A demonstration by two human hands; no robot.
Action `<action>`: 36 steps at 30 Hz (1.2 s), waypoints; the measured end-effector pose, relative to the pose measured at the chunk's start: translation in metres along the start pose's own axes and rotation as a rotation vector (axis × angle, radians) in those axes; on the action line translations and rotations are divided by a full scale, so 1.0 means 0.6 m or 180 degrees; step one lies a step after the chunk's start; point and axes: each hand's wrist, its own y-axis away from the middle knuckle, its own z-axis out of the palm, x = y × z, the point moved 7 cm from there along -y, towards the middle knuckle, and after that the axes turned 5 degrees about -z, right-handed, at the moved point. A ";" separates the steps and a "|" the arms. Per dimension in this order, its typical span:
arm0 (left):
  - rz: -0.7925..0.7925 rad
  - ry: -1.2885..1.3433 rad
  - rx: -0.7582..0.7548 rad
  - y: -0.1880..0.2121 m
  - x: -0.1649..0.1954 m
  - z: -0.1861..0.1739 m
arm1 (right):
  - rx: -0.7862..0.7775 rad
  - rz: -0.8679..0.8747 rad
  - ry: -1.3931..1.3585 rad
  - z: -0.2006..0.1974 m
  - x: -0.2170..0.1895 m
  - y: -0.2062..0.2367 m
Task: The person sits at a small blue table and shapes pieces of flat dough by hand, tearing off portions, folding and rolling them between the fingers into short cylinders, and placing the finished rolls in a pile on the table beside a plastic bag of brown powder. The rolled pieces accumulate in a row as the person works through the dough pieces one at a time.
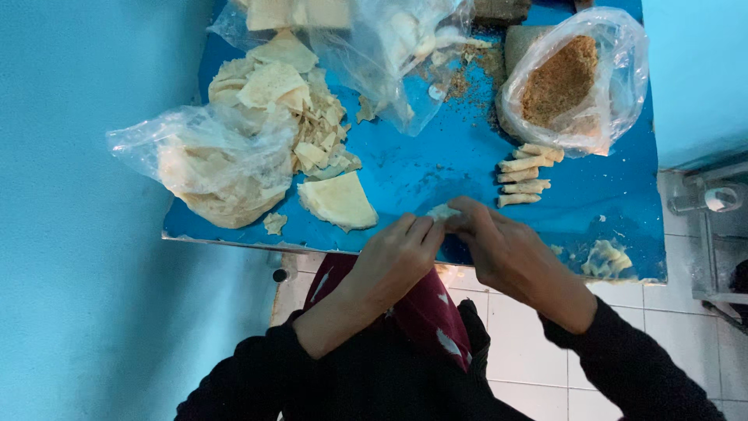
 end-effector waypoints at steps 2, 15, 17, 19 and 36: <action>0.0054 -0.0096 0.0034 0.001 -0.002 0.001 | 0.0035 -0.0080 0.0047 0.004 0.000 0.008; -0.0669 0.1441 -0.0670 -0.062 -0.072 0.036 | -0.0829 0.0907 -0.1039 0.018 0.052 -0.058; -0.0657 0.1565 -0.0872 -0.069 -0.082 0.044 | -0.0794 0.0880 -0.0943 0.016 0.053 -0.057; -0.0593 0.1664 -0.0804 -0.068 -0.084 0.041 | -0.0673 0.0701 -0.0815 0.016 0.045 -0.048; 0.0046 0.0153 -0.0230 -0.033 -0.023 0.004 | -0.0068 0.0015 -0.0439 0.001 0.022 -0.029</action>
